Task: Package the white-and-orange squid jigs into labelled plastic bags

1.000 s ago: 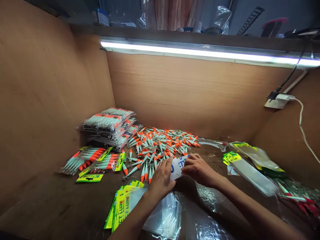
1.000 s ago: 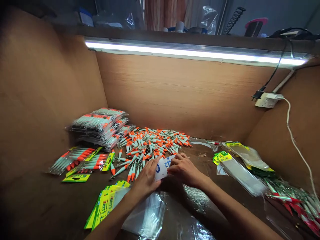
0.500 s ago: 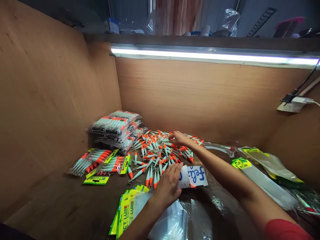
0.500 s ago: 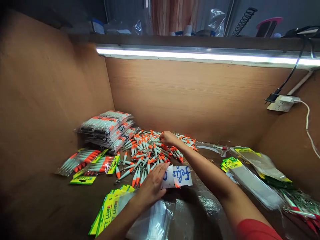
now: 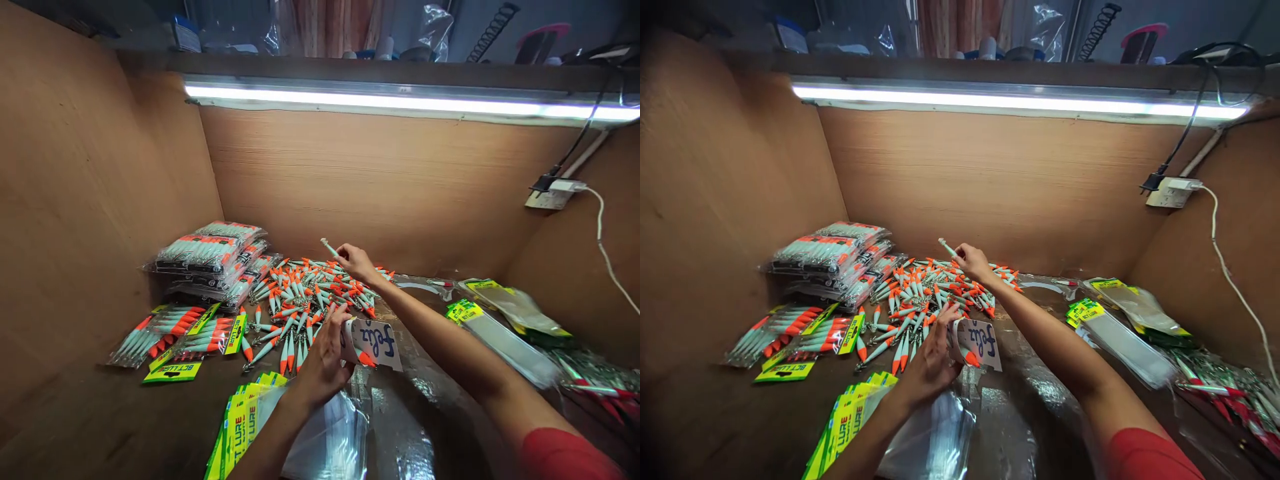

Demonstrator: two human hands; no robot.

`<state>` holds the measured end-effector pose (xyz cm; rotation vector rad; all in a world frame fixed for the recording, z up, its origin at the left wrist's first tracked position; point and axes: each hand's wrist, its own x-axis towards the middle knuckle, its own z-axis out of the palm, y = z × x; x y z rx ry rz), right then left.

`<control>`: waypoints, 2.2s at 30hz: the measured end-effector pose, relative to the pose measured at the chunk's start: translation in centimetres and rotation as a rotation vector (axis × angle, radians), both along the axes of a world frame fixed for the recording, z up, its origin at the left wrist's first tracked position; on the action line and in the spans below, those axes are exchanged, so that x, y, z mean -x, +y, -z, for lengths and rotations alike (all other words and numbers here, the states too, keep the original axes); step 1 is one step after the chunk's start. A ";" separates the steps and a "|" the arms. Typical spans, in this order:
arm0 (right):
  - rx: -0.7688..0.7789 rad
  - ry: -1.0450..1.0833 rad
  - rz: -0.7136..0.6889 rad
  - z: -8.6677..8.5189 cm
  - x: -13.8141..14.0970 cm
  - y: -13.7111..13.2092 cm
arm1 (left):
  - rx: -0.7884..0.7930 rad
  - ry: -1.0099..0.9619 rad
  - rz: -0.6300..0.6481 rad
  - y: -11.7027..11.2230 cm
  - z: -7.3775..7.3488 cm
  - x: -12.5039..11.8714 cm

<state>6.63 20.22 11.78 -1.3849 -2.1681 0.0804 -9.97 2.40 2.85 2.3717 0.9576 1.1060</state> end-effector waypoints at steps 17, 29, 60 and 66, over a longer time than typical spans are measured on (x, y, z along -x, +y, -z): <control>-0.106 0.000 0.209 11.0 -14.4 -26.5 | 0.058 -0.066 -0.066 -0.2 -0.2 -1.7; -0.456 -0.178 -0.049 4.6 -6.8 -26.4 | 0.013 -0.031 -0.091 0.7 0.6 -1.9; 0.170 -0.015 0.192 14.8 -17.6 -26.4 | -0.038 0.187 -0.099 -0.1 0.7 -2.4; -0.055 0.161 0.221 10.1 -16.9 -26.3 | -0.013 0.243 -0.131 -0.7 0.5 -2.5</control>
